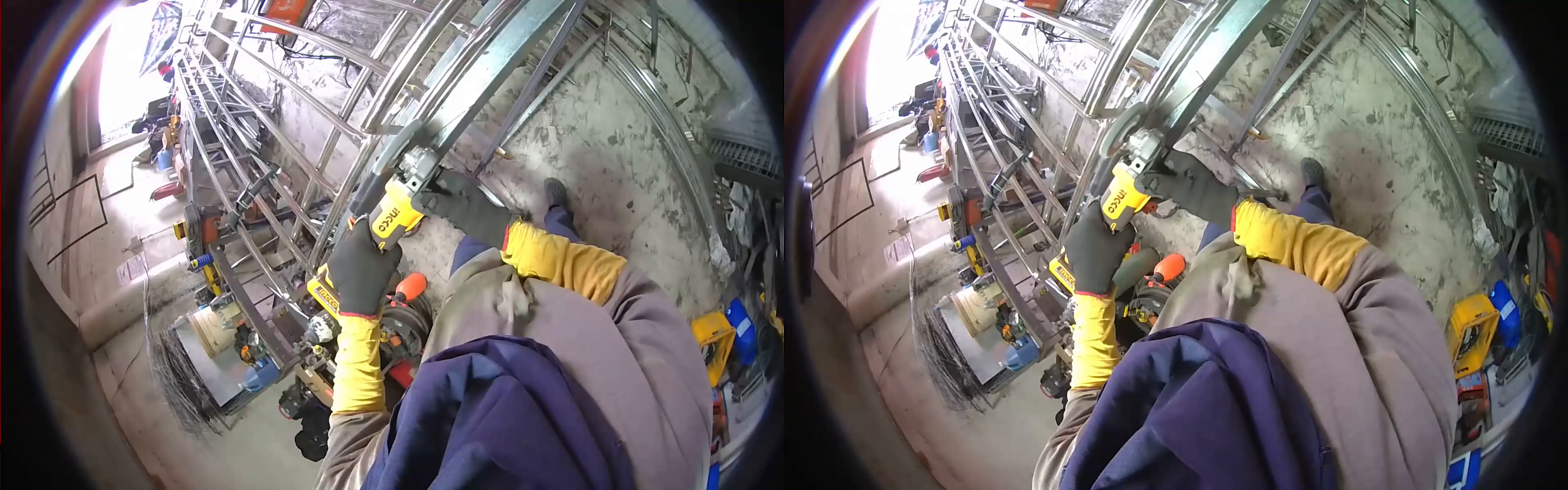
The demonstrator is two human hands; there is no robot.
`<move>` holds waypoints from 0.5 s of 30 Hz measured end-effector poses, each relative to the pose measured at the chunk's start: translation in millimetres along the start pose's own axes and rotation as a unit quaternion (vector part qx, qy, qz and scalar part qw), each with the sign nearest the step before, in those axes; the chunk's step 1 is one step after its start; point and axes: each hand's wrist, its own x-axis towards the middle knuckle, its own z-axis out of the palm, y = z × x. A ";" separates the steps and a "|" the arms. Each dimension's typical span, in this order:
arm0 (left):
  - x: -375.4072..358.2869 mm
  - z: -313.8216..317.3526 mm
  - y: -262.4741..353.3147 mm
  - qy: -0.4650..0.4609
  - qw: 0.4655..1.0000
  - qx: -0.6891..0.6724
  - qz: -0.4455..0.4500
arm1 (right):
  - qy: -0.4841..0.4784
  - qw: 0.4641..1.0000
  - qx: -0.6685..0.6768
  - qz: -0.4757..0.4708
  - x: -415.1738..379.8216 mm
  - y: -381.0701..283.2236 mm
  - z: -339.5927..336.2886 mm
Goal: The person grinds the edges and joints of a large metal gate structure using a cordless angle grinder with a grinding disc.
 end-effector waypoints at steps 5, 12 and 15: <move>-30.9 -18.3 -8.2 0.084 0.993 -0.084 -0.011 | -0.085 0.986 0.053 -0.131 11.3 -32.2 56.5; -116.7 -4.8 6.9 0.127 0.871 -0.446 -0.163 | -0.225 0.913 -0.278 -0.195 -18.1 -40.7 28.8; -154.8 30.6 25.5 0.139 0.789 -0.540 -0.257 | -0.126 0.972 -0.154 -0.127 -17.0 -74.5 -2.1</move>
